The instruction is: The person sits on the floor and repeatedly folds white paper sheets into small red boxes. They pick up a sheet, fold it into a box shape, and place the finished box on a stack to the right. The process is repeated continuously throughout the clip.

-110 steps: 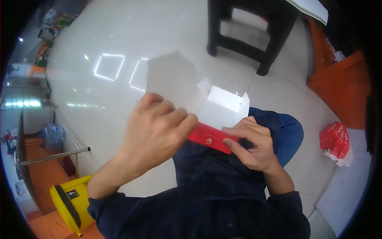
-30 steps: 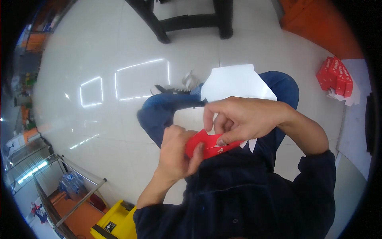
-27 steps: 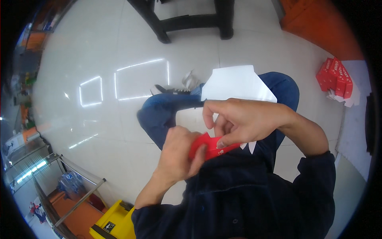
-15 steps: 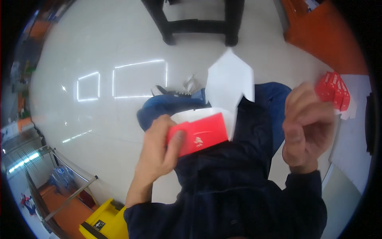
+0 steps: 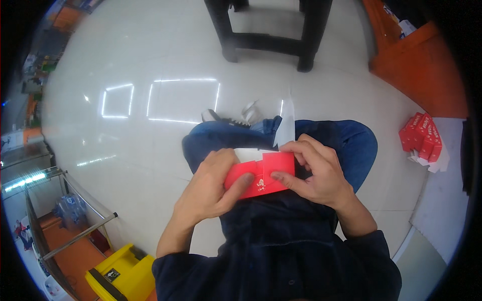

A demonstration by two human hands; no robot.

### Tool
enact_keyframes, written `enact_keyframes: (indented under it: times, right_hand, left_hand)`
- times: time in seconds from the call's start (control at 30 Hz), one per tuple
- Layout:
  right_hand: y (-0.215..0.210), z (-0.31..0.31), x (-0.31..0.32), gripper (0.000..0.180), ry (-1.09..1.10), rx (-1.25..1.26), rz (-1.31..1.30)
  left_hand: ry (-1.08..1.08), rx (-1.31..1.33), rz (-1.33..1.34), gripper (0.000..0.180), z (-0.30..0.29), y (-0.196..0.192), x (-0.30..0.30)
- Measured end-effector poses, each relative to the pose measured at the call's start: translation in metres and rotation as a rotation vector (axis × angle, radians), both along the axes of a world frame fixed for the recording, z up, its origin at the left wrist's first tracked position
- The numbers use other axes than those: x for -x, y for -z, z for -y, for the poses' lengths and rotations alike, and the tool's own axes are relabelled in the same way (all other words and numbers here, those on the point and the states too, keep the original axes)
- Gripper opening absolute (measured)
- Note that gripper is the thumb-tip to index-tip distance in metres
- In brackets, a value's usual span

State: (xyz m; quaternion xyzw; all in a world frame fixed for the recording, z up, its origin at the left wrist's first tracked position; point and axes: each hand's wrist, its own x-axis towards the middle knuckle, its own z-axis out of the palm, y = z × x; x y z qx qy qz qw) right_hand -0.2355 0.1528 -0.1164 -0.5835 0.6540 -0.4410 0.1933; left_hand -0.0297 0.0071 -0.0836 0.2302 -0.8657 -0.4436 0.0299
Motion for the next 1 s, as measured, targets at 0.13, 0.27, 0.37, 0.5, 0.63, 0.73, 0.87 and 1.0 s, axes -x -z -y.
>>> enact_keyframes:
  times: [0.13, 0.27, 0.37, 0.5, 0.63, 0.73, 0.87, 1.0]
  right_hand:
    - [-0.003, 0.000, 0.001, 0.036, -0.021, 0.006, 0.001]
    - [0.010, -0.009, -0.003, 0.038, 0.190, 0.146, 0.016]
    - [0.015, -0.006, -0.005, 0.038, 0.155, 0.176, 0.037]
    - [0.013, 0.003, -0.010, 0.030, 0.008, 0.189, 0.141]
    - [0.019, 0.008, -0.011, 0.037, -0.155, 0.201, 0.046]
    - [-0.007, 0.001, 0.000, 0.050, -0.131, 0.058, -0.180]
    - [0.002, -0.016, 0.022, 0.066, -0.046, 0.135, -0.480]
    - [0.001, -0.030, 0.043, 0.041, 0.100, 0.228, -0.557]
  left_hand:
    - [0.028, 0.052, -0.086, 0.023, 0.000, 0.006, 0.002]
    - [-0.014, 0.016, -0.072, 0.023, -0.003, 0.008, 0.000]
    - [-0.003, 0.007, -0.063, 0.020, -0.005, 0.007, 0.000]
    - [0.050, 0.023, -0.104, 0.018, -0.002, 0.008, -0.001]
    - [0.034, 0.015, -0.124, 0.018, 0.001, 0.005, 0.000]
    - [0.034, 0.029, -0.149, 0.017, 0.006, 0.001, 0.010]
    - [-0.136, 0.180, -0.262, 0.021, -0.024, -0.005, 0.049]
    - [0.276, 0.417, -0.265, 0.031, -0.025, 0.004, 0.086]
